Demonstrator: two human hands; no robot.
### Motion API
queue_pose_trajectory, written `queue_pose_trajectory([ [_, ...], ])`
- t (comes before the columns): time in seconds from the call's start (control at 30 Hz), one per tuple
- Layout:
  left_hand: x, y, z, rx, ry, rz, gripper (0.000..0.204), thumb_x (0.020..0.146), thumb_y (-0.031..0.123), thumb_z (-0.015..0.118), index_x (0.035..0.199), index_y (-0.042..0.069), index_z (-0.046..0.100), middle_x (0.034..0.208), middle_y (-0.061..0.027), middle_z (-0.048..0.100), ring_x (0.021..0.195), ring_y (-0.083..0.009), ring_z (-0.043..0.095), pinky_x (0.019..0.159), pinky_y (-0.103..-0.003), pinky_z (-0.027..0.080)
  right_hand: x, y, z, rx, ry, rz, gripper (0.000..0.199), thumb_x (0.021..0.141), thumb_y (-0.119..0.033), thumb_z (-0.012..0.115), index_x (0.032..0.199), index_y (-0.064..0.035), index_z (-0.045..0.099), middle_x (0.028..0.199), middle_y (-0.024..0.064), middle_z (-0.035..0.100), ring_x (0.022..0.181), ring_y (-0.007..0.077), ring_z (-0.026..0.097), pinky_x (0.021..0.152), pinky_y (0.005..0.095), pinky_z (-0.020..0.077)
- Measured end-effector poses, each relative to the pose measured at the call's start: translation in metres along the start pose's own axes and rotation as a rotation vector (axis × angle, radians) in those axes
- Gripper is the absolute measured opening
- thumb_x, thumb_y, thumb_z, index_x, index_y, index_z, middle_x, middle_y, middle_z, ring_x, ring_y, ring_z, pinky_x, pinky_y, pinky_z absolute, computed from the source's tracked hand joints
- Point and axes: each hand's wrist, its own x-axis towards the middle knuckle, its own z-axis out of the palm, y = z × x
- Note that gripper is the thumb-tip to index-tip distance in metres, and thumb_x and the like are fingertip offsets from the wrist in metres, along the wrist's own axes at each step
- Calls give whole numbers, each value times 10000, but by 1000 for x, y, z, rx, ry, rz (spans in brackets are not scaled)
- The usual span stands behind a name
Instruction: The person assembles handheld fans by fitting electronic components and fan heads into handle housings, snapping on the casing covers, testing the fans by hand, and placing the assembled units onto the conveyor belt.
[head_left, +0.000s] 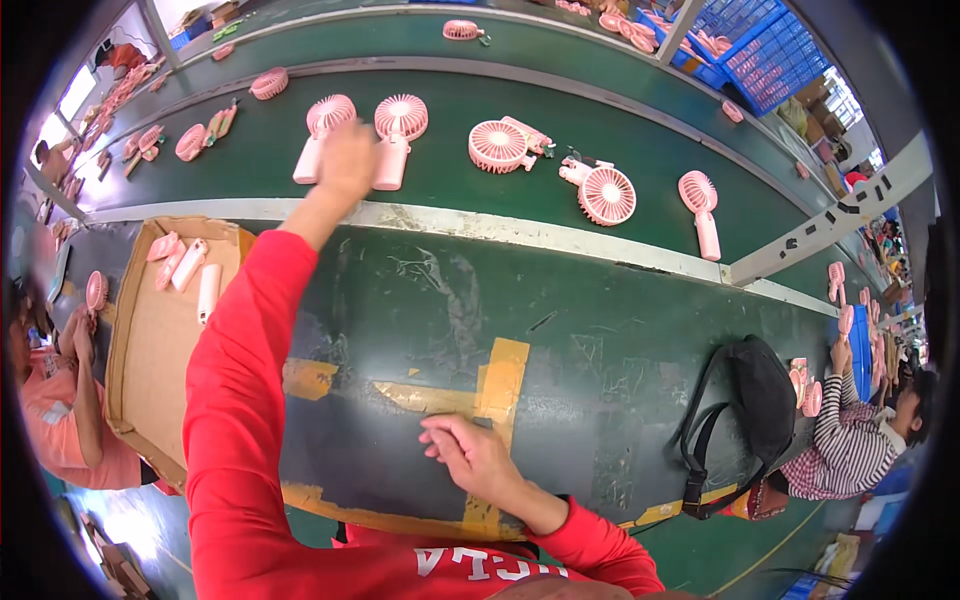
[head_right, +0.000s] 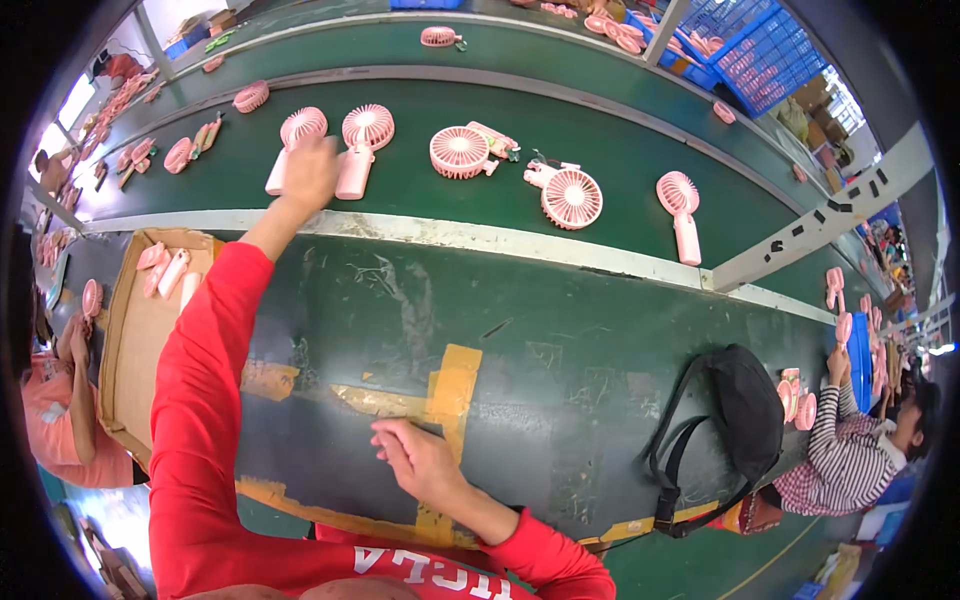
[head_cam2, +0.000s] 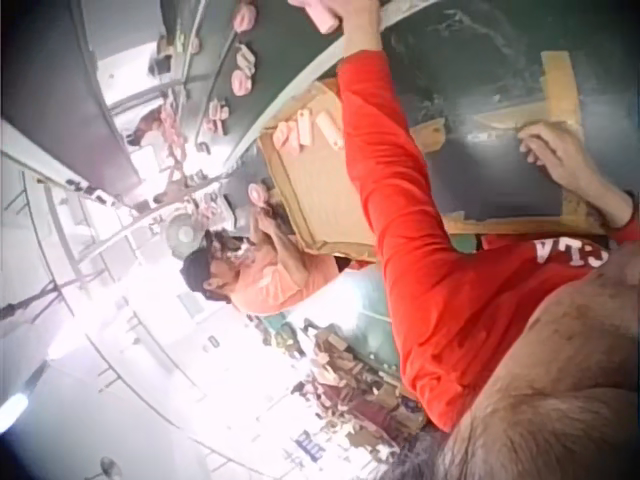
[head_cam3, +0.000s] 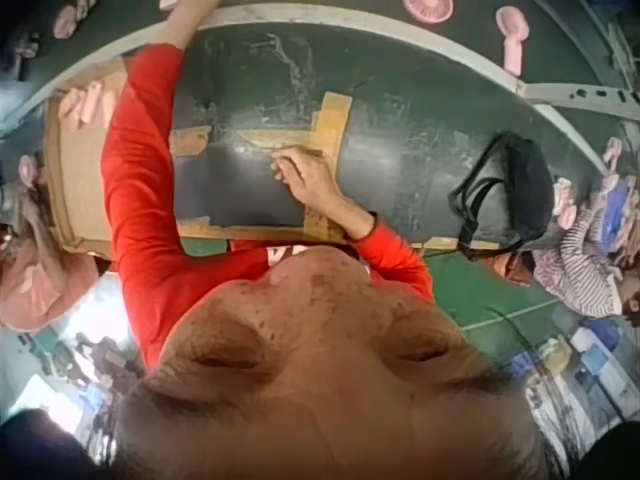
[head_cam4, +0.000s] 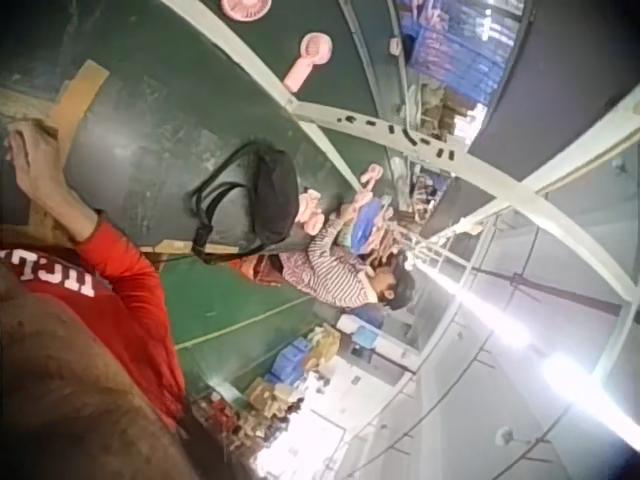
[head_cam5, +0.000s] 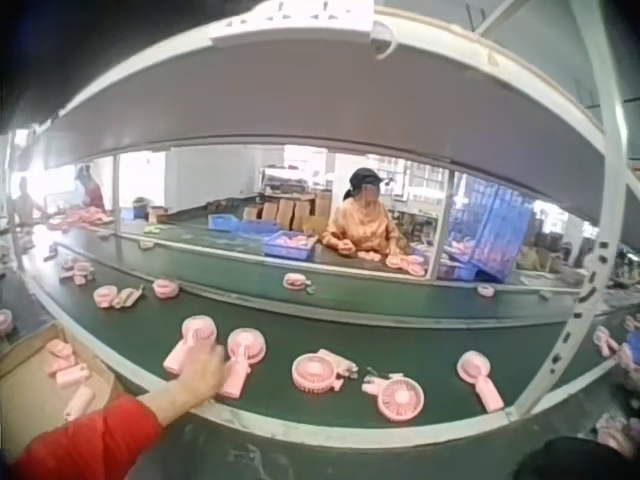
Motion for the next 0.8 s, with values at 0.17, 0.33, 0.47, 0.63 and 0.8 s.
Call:
queue_pose_trajectory([
  [0.17,53,129,-8,-626,-321,-271,603,763,467,671,1091,-31,584,1069,-217,618,1012,-322,600,822,-390,487,-1,3,0,-11,26,-10,198,935,-66,483,1108,2,551,927,101,654,783,155,656,689,268,540],
  [0.33,70,138,14,-1110,-686,-455,612,595,382,818,965,-67,630,907,-132,666,805,-210,648,702,-326,492,0,0,4,7,-26,10,197,941,-86,480,1107,-3,545,912,103,651,773,160,654,695,268,531],
  [0.47,51,148,-24,-1362,-700,-450,466,576,276,841,917,14,661,777,-37,637,643,-124,571,553,-261,412,0,5,2,-3,-6,-68,190,935,-99,469,1097,-20,530,880,113,651,749,216,665,649,315,522],
  [0.63,10,130,-110,-1551,-569,-205,399,693,202,772,1008,-7,643,926,-52,657,802,-96,608,723,-256,493,1,2,-10,72,41,-26,187,950,-99,463,1101,-19,538,923,80,642,801,148,641,679,277,519],
  [0.8,-60,92,-172,-1548,-461,-177,434,732,135,693,1104,-49,563,996,-86,623,894,-139,593,807,-271,463,9,-10,-38,-164,503,-374,316,906,-104,534,1208,-27,481,1080,127,601,1003,210,599,778,303,510],
])
